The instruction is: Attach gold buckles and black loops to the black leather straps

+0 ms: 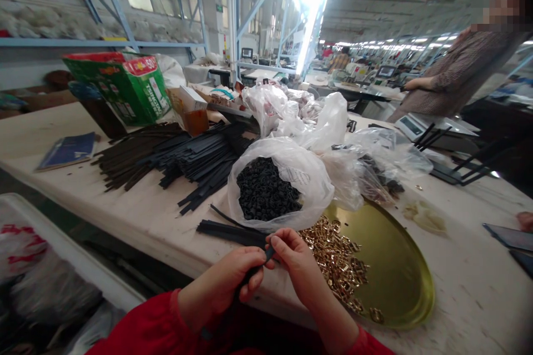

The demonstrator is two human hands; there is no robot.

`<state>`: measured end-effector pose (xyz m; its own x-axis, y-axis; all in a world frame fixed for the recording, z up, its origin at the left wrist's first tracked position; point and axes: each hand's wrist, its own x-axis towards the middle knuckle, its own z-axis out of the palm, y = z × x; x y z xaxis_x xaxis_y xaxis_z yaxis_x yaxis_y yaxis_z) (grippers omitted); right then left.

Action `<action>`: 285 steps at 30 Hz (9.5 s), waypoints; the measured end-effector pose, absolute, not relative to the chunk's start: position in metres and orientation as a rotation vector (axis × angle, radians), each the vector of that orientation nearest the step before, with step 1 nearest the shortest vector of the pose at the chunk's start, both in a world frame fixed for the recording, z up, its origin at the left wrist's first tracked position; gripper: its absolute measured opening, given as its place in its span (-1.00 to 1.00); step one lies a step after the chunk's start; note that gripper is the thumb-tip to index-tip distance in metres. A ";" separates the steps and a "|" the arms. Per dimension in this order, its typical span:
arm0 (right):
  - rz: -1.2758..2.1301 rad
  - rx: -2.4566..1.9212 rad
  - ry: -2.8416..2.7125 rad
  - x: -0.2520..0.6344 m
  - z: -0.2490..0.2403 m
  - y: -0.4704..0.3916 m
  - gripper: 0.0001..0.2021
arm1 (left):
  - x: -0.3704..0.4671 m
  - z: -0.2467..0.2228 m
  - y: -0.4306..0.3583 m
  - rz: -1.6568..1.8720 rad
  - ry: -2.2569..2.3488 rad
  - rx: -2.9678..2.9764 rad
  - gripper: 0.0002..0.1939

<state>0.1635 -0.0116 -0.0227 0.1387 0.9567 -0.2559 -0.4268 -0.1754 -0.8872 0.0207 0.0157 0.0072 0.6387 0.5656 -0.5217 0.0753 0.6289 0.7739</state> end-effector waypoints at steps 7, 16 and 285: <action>1.524 -0.912 -0.327 0.158 -0.021 -0.015 -0.71 | 0.026 0.002 0.011 0.408 0.907 1.022 -0.71; 1.146 -1.170 -0.644 0.157 -0.032 -0.020 -0.70 | 0.027 -0.008 0.010 0.388 1.106 1.494 -0.73; 1.687 -0.929 -0.676 0.160 -0.025 -0.060 -0.70 | 0.005 0.008 -0.004 0.309 1.156 1.875 -0.81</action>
<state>0.1603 -0.0598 -0.0253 -0.1521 0.9559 -0.2513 -0.5180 -0.2936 -0.8034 0.0050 -0.0038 0.0081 0.5345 0.8149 -0.2244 0.5940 -0.1733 0.7856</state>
